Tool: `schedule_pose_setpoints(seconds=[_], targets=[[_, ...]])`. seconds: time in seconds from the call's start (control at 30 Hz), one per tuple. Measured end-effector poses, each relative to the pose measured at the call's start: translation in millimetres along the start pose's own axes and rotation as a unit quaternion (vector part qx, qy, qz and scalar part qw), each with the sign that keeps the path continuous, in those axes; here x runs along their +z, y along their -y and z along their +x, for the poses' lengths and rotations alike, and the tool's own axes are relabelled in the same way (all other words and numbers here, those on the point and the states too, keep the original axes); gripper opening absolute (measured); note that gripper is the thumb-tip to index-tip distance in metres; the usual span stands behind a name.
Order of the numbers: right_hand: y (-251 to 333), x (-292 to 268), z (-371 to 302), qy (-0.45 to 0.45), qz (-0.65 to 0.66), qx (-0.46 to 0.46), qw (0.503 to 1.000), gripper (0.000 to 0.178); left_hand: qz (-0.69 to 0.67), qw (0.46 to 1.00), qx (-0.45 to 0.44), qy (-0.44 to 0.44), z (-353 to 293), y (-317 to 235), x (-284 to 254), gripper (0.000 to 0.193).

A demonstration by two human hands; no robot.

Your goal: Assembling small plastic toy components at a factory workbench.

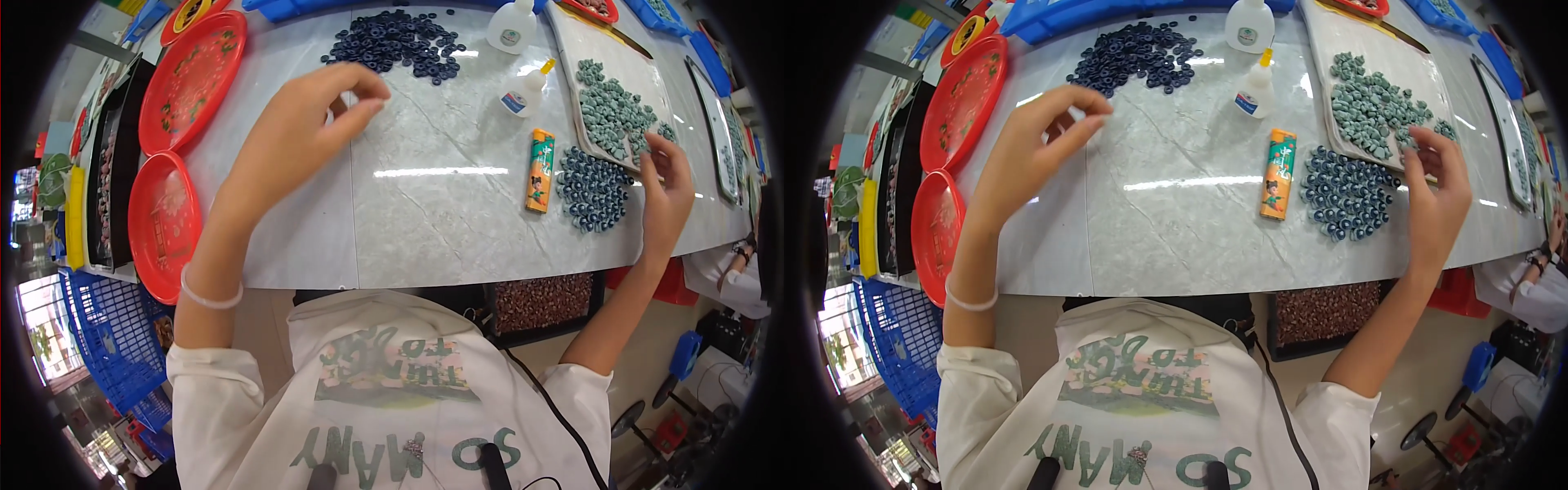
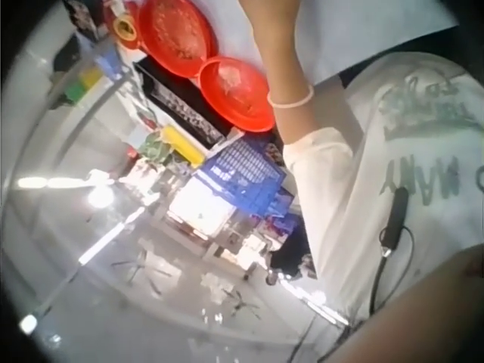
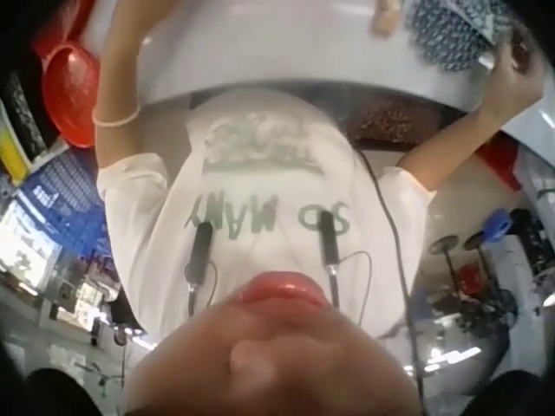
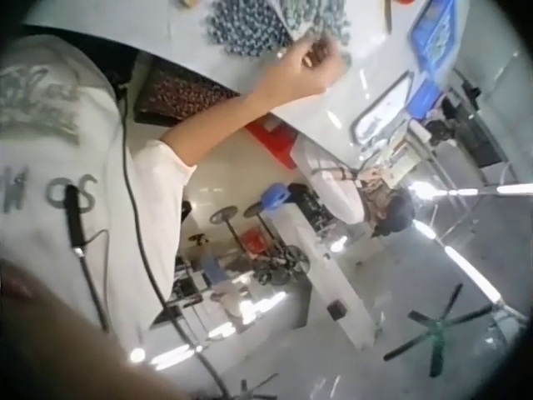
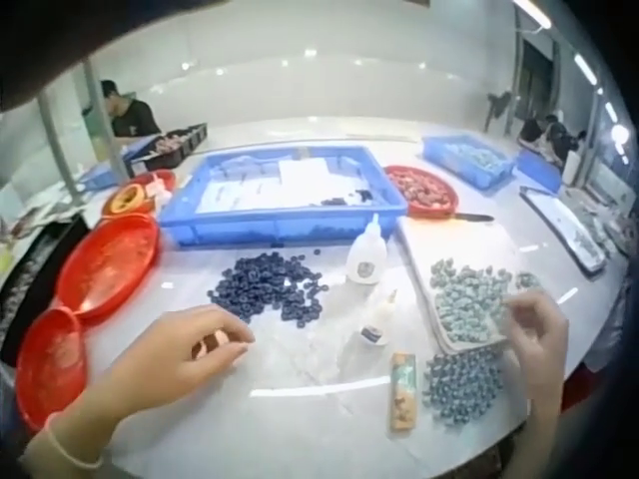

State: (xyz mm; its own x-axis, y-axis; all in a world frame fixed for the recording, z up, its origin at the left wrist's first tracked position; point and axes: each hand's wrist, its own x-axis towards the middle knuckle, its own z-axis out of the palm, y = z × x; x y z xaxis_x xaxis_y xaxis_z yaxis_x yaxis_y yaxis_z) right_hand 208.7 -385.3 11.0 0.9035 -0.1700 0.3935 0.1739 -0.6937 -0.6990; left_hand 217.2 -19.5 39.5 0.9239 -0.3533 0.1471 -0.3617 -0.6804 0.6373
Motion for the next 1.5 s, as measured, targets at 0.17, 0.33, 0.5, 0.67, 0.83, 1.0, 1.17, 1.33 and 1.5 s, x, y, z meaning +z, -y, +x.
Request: schedule_pose_setpoints(seconds=[0.17, 0.33, 0.5, 0.67, 0.83, 1.0, 1.17, 1.33, 1.5], targets=[[23, -5, -30, -0.01, 0.164, 0.02, 0.986, 0.015, 0.137, 0.987, 0.058, -0.058, 32, 17, 18, 0.012], [23, -21, -58, -0.023, 0.201, 0.032, 0.979, 0.015, 0.281, 0.945, 0.141, -0.09, 44, 25, 34, 0.012], [25, -29, -71, -0.039, 0.22, 0.051, 0.973, 0.014, 0.209, 0.965, 0.11, -0.113, 41, 21, 34, 0.011], [37, -25, -80, -0.01, 0.298, 0.027, 0.954, 0.016, -0.185, 0.981, -0.064, -0.012, 10, -22, 22, 0.014], [75, 10, -77, 0.099, 0.409, 0.001, 0.907, 0.02, -0.328, 0.943, -0.036, 0.047, -28, -62, 41, 0.014], [97, 41, -79, 0.161, 0.456, 0.05, 0.874, 0.019, -0.269, 0.957, 0.109, -0.018, -35, -63, 61, 0.009], [100, 42, -83, 0.2, 0.483, 0.085, 0.848, 0.02, -0.155, 0.959, 0.224, -0.073, -38, -62, 64, 0.012], [110, 41, -86, 0.217, 0.49, 0.143, 0.832, 0.019, -0.125, 0.962, 0.223, -0.095, -44, -66, 63, 0.014], [113, 49, -89, 0.214, 0.553, 0.189, 0.782, 0.02, -0.042, 0.941, 0.273, -0.194, -49, -62, 72, 0.016]])
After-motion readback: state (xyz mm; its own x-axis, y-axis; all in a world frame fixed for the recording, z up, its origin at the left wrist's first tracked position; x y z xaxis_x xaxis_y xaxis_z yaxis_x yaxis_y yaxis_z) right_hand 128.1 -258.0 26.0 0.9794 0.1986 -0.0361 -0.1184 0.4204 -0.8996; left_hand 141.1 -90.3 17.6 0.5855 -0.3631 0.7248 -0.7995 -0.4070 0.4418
